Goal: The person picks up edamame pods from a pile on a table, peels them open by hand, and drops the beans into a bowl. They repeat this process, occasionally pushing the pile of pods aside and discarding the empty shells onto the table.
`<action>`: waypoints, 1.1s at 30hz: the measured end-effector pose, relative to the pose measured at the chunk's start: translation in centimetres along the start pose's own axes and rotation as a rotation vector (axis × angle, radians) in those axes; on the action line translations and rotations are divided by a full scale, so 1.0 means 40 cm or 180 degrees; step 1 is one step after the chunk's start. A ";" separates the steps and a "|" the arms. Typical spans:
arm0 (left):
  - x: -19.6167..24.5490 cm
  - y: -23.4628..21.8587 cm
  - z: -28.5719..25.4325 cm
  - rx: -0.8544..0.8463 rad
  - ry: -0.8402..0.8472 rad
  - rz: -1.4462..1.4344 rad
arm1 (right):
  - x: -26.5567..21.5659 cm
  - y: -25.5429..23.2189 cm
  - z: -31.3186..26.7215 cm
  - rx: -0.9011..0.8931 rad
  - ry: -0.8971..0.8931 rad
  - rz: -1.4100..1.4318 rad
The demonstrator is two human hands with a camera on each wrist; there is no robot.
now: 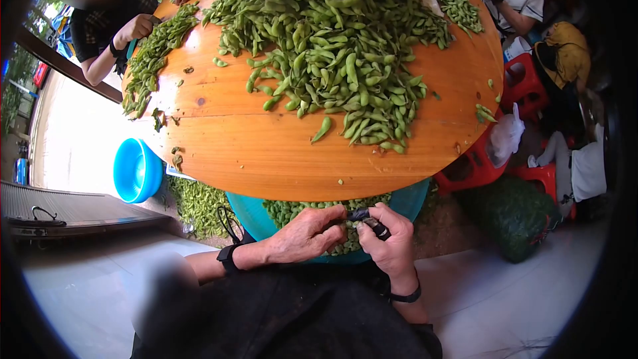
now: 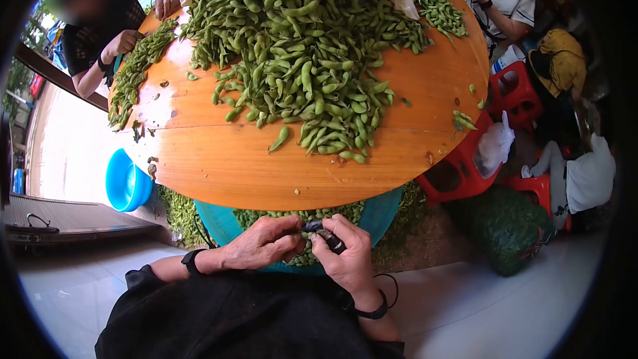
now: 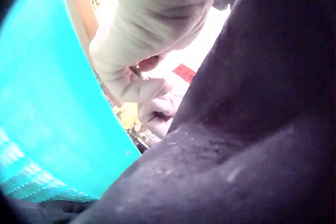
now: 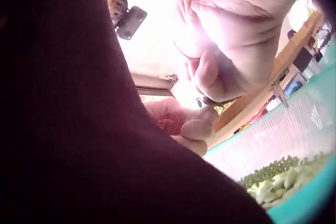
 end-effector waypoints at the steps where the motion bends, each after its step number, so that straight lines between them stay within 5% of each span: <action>1: -0.001 -0.002 0.002 0.0029 -0.0036 0.0216 | -0.021 -0.001 0.001 0.0102 -0.0768 -0.0843; 6: -0.015 0.006 0.009 -0.0068 -0.0271 -0.0035 | -0.030 -0.003 -0.009 0.0149 -0.0848 -0.1159; 8: -0.017 0.015 0.012 -0.0182 -0.0295 -0.0941 | -0.036 0.000 -0.012 0.0144 -0.0977 -0.1242; 24: -0.028 0.026 0.017 -0.0389 -0.0305 -0.0911 | -0.030 -0.016 -0.027 0.0125 -0.1108 -0.1316; 27: -0.029 0.014 0.013 -0.0203 0.0148 0.0421 | -0.025 -0.018 -0.031 0.0144 -0.1103 -0.1357; 29: -0.076 0.018 0.006 -0.0323 0.0260 0.2834 | -0.029 -0.034 -0.034 0.0067 -0.1086 -0.1440; 33: 0.003 0.003 -0.024 -0.0174 0.0129 0.2997 | -0.046 -0.133 -0.051 0.0492 -0.0857 -0.1662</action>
Point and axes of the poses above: each hand's wrist, its own z-axis towards the middle knuckle, its own y-axis out of the palm, x = y × z, the point moved 4 cm from there along z, towards the middle knuckle, and after that the axes turned 2 degrees about -z, right-handed, at the moved point
